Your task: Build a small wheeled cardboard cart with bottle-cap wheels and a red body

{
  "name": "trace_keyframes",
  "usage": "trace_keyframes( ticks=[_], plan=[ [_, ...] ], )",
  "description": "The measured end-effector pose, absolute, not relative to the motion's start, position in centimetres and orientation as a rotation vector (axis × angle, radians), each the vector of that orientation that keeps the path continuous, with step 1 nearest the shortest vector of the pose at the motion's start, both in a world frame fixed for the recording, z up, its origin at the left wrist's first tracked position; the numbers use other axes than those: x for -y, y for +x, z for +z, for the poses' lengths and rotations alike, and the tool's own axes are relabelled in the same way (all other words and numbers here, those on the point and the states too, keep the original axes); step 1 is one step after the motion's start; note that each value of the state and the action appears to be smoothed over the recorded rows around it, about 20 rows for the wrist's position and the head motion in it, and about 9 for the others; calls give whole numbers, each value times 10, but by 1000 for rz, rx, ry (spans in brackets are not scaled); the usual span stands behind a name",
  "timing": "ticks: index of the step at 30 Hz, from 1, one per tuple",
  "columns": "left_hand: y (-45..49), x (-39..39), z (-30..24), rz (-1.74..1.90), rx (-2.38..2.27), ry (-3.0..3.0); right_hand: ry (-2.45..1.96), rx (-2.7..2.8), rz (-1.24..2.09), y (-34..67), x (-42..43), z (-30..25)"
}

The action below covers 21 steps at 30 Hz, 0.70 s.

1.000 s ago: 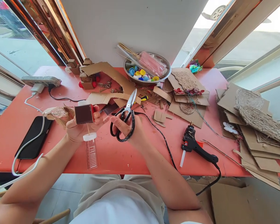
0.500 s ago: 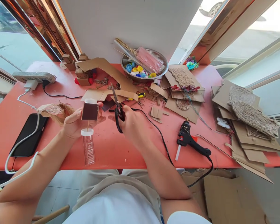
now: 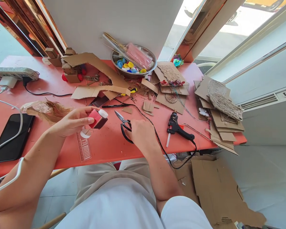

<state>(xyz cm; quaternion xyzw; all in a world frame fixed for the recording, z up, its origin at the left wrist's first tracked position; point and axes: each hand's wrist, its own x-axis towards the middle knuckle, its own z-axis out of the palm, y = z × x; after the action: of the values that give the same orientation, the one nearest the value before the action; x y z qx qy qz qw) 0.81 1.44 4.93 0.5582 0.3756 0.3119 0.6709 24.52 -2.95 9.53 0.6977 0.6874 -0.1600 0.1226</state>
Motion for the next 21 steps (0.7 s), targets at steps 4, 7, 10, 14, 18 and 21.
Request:
trace_keyframes(
  ticks=[4,7,10,14,18,21],
  plan=[
    [14,-11,42,479,-932,1477,2101,-1925,-446,248,45,89],
    [16,-13,37,456,-1011,1724,2145,-1959,-461,252,46,85],
    [17,-15,36,489,-1057,1967,2181,-2099,-479,259,48,75],
    [20,-15,37,492,-1104,2084,2212,-2369,-487,277,57,55],
    [25,-15,33,580,-1179,2064,2320,-2584,-334,313,69,42],
    [26,-16,29,629,-1241,2048,2544,-2474,-90,348,75,46]
  ],
)
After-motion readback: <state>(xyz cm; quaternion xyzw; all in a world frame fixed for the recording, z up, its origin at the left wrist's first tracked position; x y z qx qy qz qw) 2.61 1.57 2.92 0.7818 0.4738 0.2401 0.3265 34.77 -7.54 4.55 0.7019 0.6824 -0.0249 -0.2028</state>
